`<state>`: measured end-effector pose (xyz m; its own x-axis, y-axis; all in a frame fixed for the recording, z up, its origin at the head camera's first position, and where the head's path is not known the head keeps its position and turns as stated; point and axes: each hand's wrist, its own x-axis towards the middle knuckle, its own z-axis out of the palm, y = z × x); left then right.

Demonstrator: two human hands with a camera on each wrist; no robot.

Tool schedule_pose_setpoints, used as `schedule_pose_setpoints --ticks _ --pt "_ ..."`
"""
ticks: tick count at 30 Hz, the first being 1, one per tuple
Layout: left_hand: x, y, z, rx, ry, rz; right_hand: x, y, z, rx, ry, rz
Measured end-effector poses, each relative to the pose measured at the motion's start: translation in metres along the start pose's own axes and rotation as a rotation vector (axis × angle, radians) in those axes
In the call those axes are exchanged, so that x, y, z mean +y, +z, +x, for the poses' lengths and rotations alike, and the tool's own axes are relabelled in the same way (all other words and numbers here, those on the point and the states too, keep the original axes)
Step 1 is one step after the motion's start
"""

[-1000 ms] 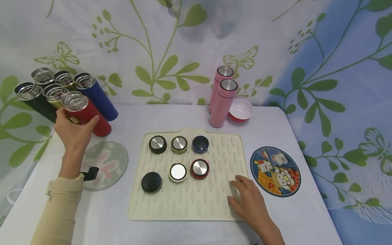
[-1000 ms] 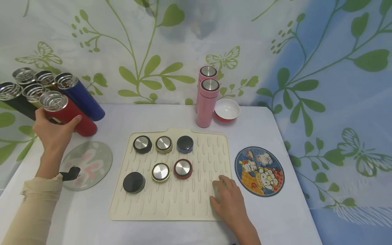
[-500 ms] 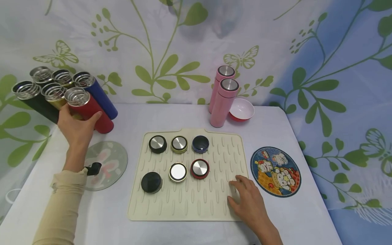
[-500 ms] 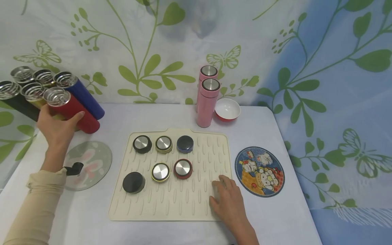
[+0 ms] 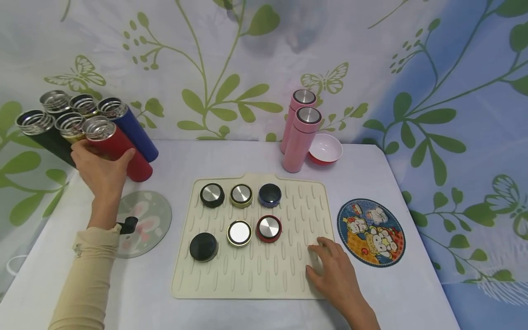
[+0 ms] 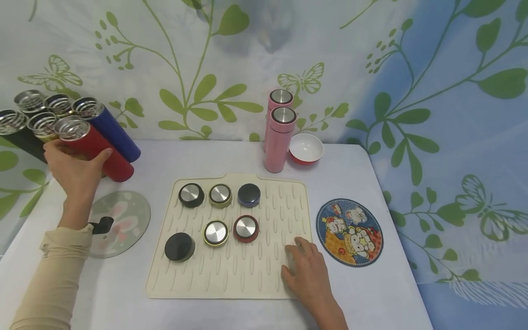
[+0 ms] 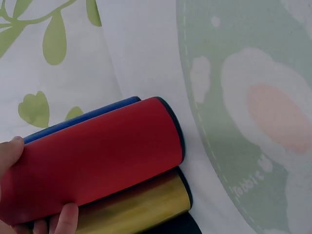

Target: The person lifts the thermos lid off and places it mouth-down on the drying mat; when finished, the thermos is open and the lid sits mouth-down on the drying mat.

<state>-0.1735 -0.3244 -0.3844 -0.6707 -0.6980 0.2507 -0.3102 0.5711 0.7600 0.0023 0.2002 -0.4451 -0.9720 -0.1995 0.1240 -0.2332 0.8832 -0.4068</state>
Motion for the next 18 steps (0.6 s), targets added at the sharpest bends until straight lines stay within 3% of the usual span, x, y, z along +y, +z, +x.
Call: schedule_pose_setpoints --ticks 9,13,18 --pt "-0.012 -0.011 -0.007 -0.148 -0.027 0.014 -0.003 -0.003 -0.004 -0.040 0.005 -0.015" --pt "-0.013 -0.013 -0.006 -0.177 -0.027 0.029 -0.002 -0.003 -0.001 -0.023 -0.027 -0.020" --pt "-0.010 -0.010 -0.004 -0.185 -0.021 -0.018 -0.002 -0.003 0.001 -0.021 -0.026 -0.029"
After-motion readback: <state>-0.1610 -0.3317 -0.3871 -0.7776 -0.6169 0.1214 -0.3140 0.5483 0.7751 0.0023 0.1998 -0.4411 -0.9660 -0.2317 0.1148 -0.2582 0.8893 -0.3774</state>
